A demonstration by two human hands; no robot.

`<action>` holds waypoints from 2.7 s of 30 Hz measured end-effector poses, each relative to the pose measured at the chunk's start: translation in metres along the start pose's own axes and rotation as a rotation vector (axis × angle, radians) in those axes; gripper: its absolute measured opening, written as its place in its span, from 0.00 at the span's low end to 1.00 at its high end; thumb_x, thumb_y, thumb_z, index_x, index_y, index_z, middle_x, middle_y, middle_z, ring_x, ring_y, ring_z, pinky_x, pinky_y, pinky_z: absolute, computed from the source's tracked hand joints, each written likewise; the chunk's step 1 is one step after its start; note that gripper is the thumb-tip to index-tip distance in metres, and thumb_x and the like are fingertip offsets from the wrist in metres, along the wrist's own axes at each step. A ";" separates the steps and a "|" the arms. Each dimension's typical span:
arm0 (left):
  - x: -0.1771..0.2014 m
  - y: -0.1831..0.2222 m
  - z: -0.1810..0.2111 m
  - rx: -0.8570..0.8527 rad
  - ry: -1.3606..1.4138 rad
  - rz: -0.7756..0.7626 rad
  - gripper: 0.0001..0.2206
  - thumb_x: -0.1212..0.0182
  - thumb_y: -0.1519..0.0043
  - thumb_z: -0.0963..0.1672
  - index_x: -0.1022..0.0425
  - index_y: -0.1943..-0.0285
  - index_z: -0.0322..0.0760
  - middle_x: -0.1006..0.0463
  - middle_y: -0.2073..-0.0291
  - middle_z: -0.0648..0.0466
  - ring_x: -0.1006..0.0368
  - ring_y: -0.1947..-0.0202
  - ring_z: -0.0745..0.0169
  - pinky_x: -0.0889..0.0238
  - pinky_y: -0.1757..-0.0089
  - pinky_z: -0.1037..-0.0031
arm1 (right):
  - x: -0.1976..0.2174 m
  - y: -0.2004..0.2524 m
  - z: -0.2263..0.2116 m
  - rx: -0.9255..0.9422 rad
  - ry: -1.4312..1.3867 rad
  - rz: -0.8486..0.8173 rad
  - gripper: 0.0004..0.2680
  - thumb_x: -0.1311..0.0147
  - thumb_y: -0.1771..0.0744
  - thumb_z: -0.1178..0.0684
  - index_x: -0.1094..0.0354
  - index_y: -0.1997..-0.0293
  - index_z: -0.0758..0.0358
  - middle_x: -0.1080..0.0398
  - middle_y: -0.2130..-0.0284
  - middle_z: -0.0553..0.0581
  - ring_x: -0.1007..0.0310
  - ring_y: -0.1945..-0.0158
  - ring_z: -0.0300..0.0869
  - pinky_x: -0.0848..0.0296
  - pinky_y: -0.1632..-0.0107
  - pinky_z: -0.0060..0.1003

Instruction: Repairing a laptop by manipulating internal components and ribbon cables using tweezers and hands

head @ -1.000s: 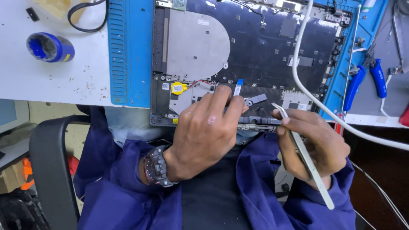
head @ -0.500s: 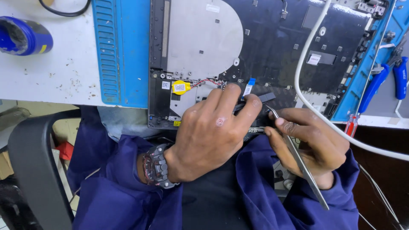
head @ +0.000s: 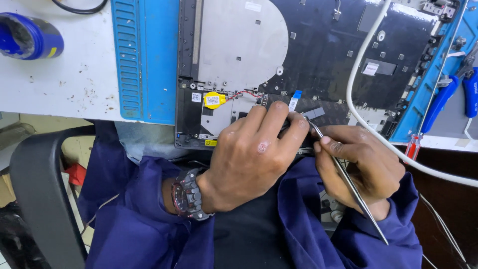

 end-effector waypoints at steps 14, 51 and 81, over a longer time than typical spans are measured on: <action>-0.001 -0.001 0.001 -0.056 -0.052 0.052 0.08 0.44 0.28 0.40 0.24 0.60 0.44 0.33 0.70 0.60 0.39 0.73 0.66 0.46 0.72 0.75 | -0.010 -0.016 -0.016 0.331 0.312 -0.123 0.10 0.55 0.31 0.69 0.33 0.73 0.77 0.27 0.68 0.71 0.28 0.70 0.56 0.27 0.67 0.42; 0.001 0.009 -0.008 -0.042 0.253 0.023 0.08 0.39 0.32 0.42 0.23 0.49 0.29 0.18 0.58 0.46 0.23 0.62 0.46 0.32 0.55 0.61 | 0.015 0.005 0.009 0.208 -0.268 0.111 0.10 0.59 0.28 0.58 0.30 0.51 0.74 0.27 0.66 0.64 0.22 0.64 0.54 0.24 0.58 0.45; 0.000 0.006 -0.001 -0.153 0.242 0.020 0.13 0.49 0.27 0.46 0.24 0.45 0.32 0.24 0.69 0.52 0.34 0.73 0.55 0.46 0.68 0.63 | 0.023 0.010 0.012 -0.152 -0.278 0.107 0.06 0.49 0.31 0.57 0.29 0.58 0.69 0.20 0.66 0.58 0.15 0.62 0.44 0.18 0.58 0.32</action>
Point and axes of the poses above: each hand's wrist, its own y-axis away from the middle knuckle, its own x-axis out of the back of the hand, z = x × y, the point moved 1 cm from there along -y, towards the middle knuckle
